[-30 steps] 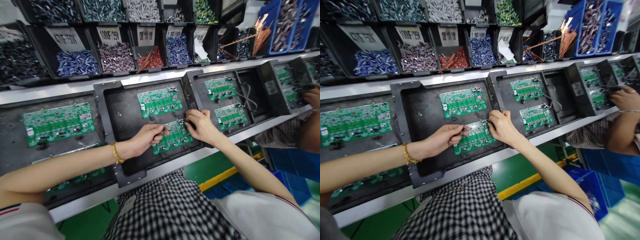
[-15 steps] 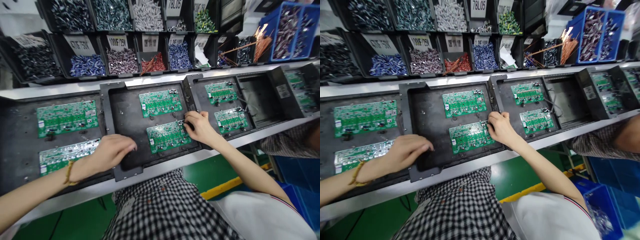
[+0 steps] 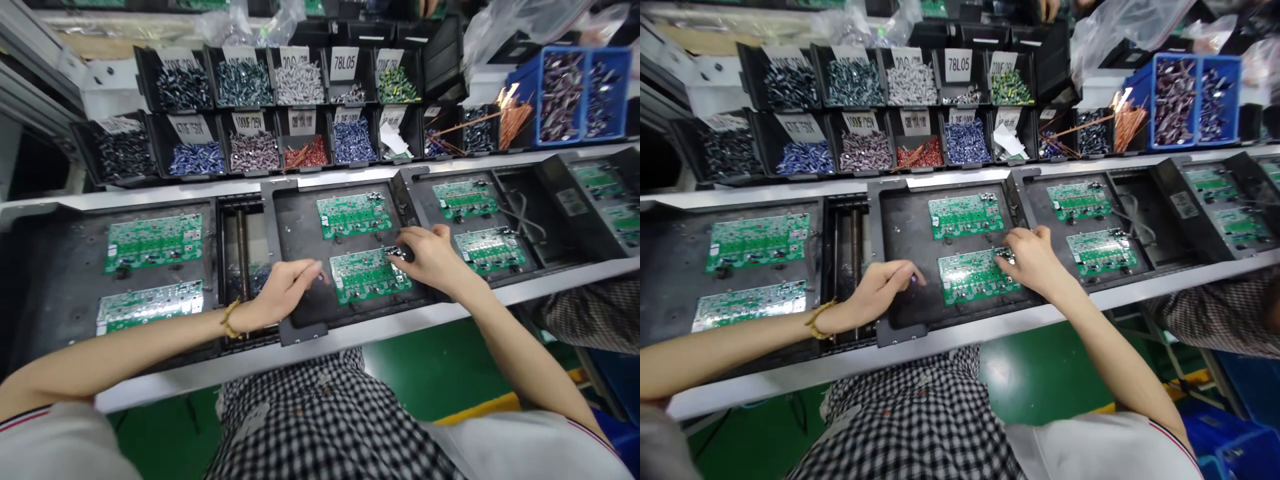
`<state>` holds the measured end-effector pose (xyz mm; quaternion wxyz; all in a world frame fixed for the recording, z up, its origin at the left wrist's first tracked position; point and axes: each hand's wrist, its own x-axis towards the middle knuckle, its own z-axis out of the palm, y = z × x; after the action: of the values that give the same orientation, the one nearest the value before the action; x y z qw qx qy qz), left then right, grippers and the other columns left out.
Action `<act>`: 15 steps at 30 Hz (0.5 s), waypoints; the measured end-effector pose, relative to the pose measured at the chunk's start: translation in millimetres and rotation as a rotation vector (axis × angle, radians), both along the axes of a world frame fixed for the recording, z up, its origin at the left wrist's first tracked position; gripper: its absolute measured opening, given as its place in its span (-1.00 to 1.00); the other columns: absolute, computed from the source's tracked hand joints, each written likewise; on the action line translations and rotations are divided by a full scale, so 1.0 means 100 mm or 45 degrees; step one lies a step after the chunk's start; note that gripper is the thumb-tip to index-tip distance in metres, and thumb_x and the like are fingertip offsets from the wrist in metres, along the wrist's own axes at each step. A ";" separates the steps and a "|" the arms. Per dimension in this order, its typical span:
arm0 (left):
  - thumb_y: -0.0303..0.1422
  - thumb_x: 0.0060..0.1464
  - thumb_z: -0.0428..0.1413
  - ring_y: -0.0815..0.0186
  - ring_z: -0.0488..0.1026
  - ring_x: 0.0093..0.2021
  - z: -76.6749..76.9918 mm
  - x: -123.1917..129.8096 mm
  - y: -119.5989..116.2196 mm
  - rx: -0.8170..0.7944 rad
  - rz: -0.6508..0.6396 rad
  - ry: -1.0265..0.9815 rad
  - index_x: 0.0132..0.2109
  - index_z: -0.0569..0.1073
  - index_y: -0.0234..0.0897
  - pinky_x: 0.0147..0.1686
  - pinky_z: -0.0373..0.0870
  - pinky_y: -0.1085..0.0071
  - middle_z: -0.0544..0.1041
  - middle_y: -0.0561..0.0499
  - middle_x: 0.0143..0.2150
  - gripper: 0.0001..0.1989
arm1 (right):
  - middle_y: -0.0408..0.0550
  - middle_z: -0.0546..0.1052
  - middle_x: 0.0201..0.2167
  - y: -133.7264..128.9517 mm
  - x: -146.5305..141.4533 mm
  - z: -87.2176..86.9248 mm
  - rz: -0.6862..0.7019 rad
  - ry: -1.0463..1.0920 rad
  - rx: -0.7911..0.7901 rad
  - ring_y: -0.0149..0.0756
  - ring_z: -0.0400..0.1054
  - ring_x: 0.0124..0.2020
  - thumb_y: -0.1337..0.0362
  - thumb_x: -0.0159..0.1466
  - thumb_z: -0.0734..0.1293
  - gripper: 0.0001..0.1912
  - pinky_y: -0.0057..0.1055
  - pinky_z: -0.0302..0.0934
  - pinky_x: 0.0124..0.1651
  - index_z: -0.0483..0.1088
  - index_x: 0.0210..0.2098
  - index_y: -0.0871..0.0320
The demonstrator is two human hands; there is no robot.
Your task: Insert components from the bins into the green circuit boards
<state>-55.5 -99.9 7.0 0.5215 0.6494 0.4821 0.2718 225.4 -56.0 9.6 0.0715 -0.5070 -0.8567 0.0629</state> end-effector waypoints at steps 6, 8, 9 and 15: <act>0.03 0.14 -0.07 0.46 -0.05 -0.60 -0.01 0.40 0.17 -0.285 0.153 -0.417 -0.55 0.23 -0.30 -0.60 -0.08 0.49 0.03 0.15 -0.62 -0.49 | -0.09 0.56 -0.30 -0.12 -0.61 0.34 0.285 0.553 -0.073 -0.30 0.42 -0.24 0.26 0.25 0.24 -0.90 -0.33 0.03 -0.13 0.36 -0.28 0.12; 0.03 0.13 -0.06 0.46 -0.06 -0.59 -0.05 0.47 0.19 -0.241 0.171 -0.429 -0.58 0.13 -0.27 -0.59 -0.09 0.49 0.03 0.15 -0.62 -0.48 | -0.10 0.55 -0.33 -0.12 -0.73 0.32 0.284 0.529 0.056 -0.33 0.41 -0.27 0.30 0.26 0.23 -0.92 -0.34 0.01 -0.13 0.35 -0.31 0.13; 0.03 0.13 -0.06 0.47 -0.07 -0.59 -0.07 0.49 0.19 -0.240 0.160 -0.438 -0.57 0.10 -0.26 -0.60 -0.10 0.48 0.02 0.15 -0.62 -0.48 | -0.09 0.55 -0.33 -0.11 -0.75 0.31 0.275 0.485 0.115 -0.33 0.40 -0.29 0.31 0.26 0.22 -0.92 -0.33 0.00 -0.14 0.34 -0.32 0.14; -0.07 0.26 -0.26 0.47 -0.01 -0.61 0.19 0.17 0.89 -0.198 0.062 0.037 -0.55 0.23 -0.26 -0.59 -0.03 0.49 0.02 0.18 -0.65 -0.48 | -0.09 0.55 -0.31 -0.05 -0.56 0.24 0.260 0.372 0.105 -0.32 0.40 -0.27 0.32 0.28 0.21 -0.91 -0.32 -0.08 -0.19 0.34 -0.29 0.14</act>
<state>-38.9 -11.4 26.1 0.5566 0.5987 0.5250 0.2368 169.5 -61.2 33.3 0.2093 -0.3995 -0.8860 0.1075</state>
